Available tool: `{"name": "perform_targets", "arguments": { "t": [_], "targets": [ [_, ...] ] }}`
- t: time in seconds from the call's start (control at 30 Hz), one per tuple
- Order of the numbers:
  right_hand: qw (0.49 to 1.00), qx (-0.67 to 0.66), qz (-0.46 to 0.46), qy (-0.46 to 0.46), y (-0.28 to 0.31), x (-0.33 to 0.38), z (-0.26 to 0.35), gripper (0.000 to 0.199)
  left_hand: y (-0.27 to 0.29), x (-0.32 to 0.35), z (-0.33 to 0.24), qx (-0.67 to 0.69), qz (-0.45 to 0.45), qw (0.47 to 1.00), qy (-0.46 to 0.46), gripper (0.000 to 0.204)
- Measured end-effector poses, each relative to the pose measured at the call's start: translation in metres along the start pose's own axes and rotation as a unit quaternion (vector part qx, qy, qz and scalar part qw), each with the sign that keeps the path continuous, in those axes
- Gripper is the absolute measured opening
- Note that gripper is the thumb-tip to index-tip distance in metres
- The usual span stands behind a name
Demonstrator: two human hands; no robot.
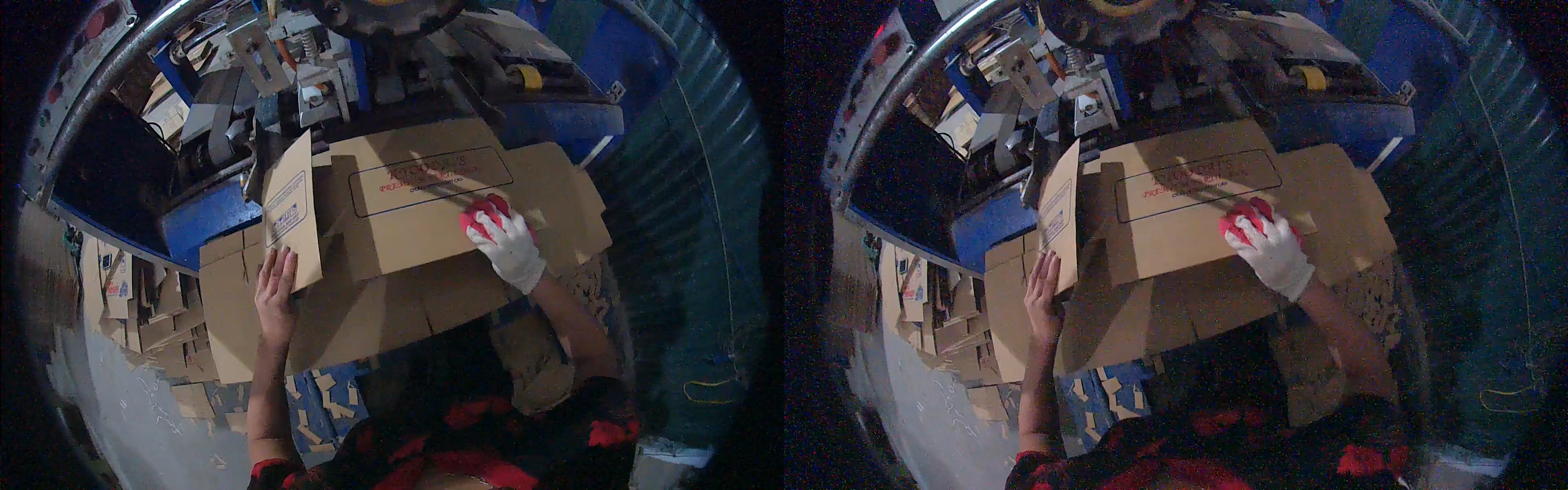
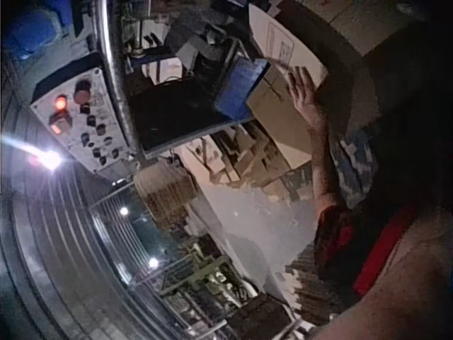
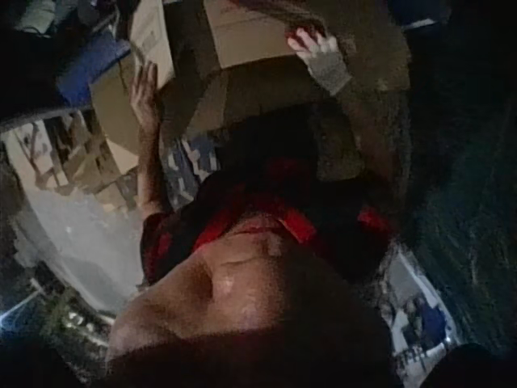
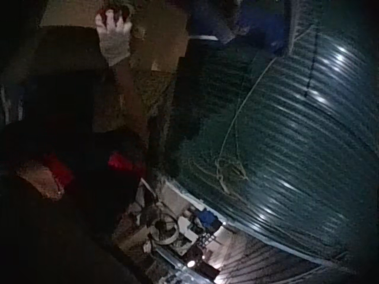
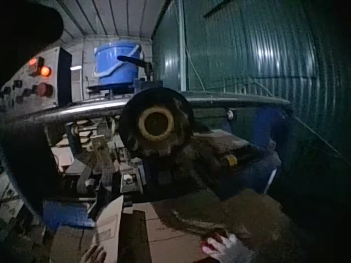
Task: The person repeatedly folds flat cardboard sheets into boxes using a blue machine. They place each sheet into the machine, press down to crease the folds, and remove the formed box. The process is repeated continuously throughout the clip.
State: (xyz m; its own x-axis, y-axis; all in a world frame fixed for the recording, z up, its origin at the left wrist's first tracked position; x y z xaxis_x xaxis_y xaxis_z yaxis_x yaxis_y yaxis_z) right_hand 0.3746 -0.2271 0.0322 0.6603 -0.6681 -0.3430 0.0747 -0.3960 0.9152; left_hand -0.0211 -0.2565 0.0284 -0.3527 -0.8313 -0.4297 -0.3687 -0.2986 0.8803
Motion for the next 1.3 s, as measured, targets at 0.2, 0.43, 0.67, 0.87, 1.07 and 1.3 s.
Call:
{"name": "perform_targets", "arguments": {
  "t": [0.2,0.43,0.67,0.87,1.07,1.3],
  "targets": [
    [0.999,-0.022,-0.031,-0.007,-0.038,-0.023,-0.025,0.035,-0.036,-0.024,0.022,-0.011,0.008,1.000,0.000,0.047],
    [0.992,-0.014,0.121,-0.031,-0.080,-0.124,-0.088,0.051,-0.074,-0.112,0.087,-0.084,-0.041,0.996,0.006,0.048],
    [0.988,-0.046,0.120,-0.087,-0.100,-0.207,-0.189,0.055,-0.111,-0.234,0.100,-0.078,0.015,0.977,0.195,0.062],
    [0.983,-0.126,0.020,-0.131,-0.052,-0.064,-0.126,0.051,-0.071,-0.015,0.111,-0.207,0.025,0.944,0.255,0.059],
    [0.905,-0.054,0.194,-0.373,-0.030,0.135,-0.063,0.082,0.019,0.176,0.105,-0.056,0.137,0.754,0.640,0.076],
    [0.832,-0.446,0.014,-0.330,-0.052,0.210,-0.057,0.060,0.033,0.207,0.083,-0.041,0.171,0.768,0.615,0.080]
  ]
}}
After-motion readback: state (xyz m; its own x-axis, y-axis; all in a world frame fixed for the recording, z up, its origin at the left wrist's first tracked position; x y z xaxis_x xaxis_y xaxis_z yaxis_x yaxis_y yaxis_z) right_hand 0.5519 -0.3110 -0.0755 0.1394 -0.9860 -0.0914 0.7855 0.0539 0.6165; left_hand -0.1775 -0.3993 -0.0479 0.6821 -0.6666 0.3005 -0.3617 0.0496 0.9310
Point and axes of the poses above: each hand's wrist, its own x-axis away from the middle knuckle, its own y-axis out of the back of the hand, z = x × y, the point moved 3 cm from there along -x, towards the middle knuckle, and after that the axes turned 11 degrees about z, right-handed, at the moved point
